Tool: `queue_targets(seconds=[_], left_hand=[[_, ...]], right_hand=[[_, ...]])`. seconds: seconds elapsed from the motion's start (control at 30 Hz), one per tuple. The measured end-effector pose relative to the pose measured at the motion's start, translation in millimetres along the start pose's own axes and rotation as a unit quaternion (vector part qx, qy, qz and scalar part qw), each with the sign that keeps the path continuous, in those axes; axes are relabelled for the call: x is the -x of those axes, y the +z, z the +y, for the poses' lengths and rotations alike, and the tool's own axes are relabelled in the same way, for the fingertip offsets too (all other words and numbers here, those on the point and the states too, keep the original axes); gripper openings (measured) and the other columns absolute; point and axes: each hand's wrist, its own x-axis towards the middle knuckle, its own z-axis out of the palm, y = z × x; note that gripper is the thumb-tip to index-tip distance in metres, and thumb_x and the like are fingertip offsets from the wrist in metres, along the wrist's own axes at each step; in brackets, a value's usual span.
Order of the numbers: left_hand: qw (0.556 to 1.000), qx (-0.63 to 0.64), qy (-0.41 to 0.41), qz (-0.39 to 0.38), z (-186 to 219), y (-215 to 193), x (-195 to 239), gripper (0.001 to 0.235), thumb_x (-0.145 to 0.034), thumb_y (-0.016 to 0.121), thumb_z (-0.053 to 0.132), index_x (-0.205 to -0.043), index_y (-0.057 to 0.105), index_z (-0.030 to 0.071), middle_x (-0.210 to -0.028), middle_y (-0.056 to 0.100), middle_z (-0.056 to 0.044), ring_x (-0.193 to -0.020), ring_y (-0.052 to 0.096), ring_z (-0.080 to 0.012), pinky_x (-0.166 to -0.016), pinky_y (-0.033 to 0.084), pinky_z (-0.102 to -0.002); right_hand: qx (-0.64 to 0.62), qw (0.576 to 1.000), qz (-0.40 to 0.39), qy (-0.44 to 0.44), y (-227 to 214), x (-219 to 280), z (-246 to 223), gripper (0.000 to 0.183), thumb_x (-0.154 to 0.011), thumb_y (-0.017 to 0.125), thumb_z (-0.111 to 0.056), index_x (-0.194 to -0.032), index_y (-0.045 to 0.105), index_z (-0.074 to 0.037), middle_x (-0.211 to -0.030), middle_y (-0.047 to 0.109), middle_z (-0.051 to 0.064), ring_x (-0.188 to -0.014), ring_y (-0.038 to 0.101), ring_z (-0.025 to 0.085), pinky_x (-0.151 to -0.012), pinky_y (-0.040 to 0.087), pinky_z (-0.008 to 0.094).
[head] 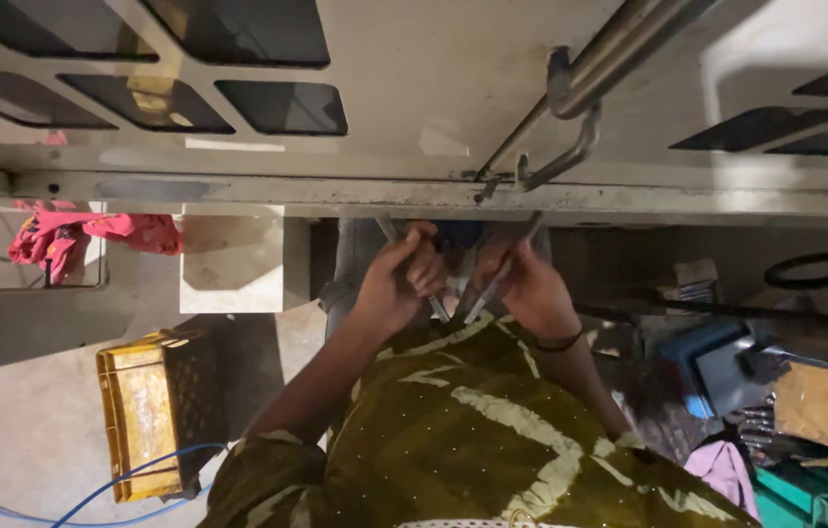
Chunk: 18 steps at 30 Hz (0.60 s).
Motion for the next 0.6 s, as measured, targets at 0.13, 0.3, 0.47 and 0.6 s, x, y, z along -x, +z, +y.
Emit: queue_targets(seconds=[0.13, 0.3, 0.47, 0.6], left_hand=[[0.996, 0.090, 0.000, 0.012, -1.6, -3.4, -6.3, 0.034, -0.109, 0.057, 0.038, -0.118, 0.064, 0.006, -0.071, 0.047, -0.001, -0.069, 0.046, -0.0171, -0.069, 0.039, -0.034], [0.997, 0.061, 0.002, 0.056, 2.8, 4.1, -8.4, 0.043, -0.106, 0.053, 0.044, -0.123, 0.063, 0.007, -0.105, 0.072, -0.012, -0.114, 0.066, -0.0350, -0.098, 0.049, -0.048], [0.997, -0.057, 0.009, -0.055, 13.2, 28.5, -5.7, 0.076, -0.104, 0.041, 0.064, -0.150, 0.049, 0.004, -0.149, 0.056, -0.020, -0.139, 0.050, -0.0366, -0.114, 0.039, -0.051], [0.967, -0.219, 0.055, -0.120, 30.2, 54.2, -7.8, 0.086, -0.107, 0.034, 0.071, -0.158, 0.043, 0.001, -0.163, 0.044, -0.020, -0.151, 0.041, -0.0377, -0.128, 0.029, -0.051]], right_hand=[[-0.058, 0.998, -0.013, 0.007, 1.0, 2.4, 0.6, 0.053, -0.118, 0.038, -0.044, -0.113, 0.063, 0.002, -0.101, 0.065, 0.013, -0.094, 0.064, 0.030, -0.086, 0.051, 0.046], [-0.016, 1.000, 0.013, 0.021, -7.0, 3.3, 6.9, 0.055, -0.114, 0.035, -0.048, -0.115, 0.064, -0.001, -0.103, 0.071, 0.017, -0.092, 0.068, 0.031, -0.079, 0.052, 0.045], [-0.074, 0.997, 0.028, -0.010, -14.2, 3.9, 6.5, 0.048, -0.117, 0.038, -0.041, -0.118, 0.063, 0.000, -0.106, 0.071, 0.017, -0.095, 0.069, 0.032, -0.081, 0.053, 0.046], [0.024, 0.995, 0.072, -0.060, -4.0, -1.4, -7.1, 0.039, -0.114, 0.041, -0.035, -0.113, 0.062, -0.002, -0.105, 0.069, 0.015, -0.102, 0.069, 0.034, -0.094, 0.055, 0.051]])
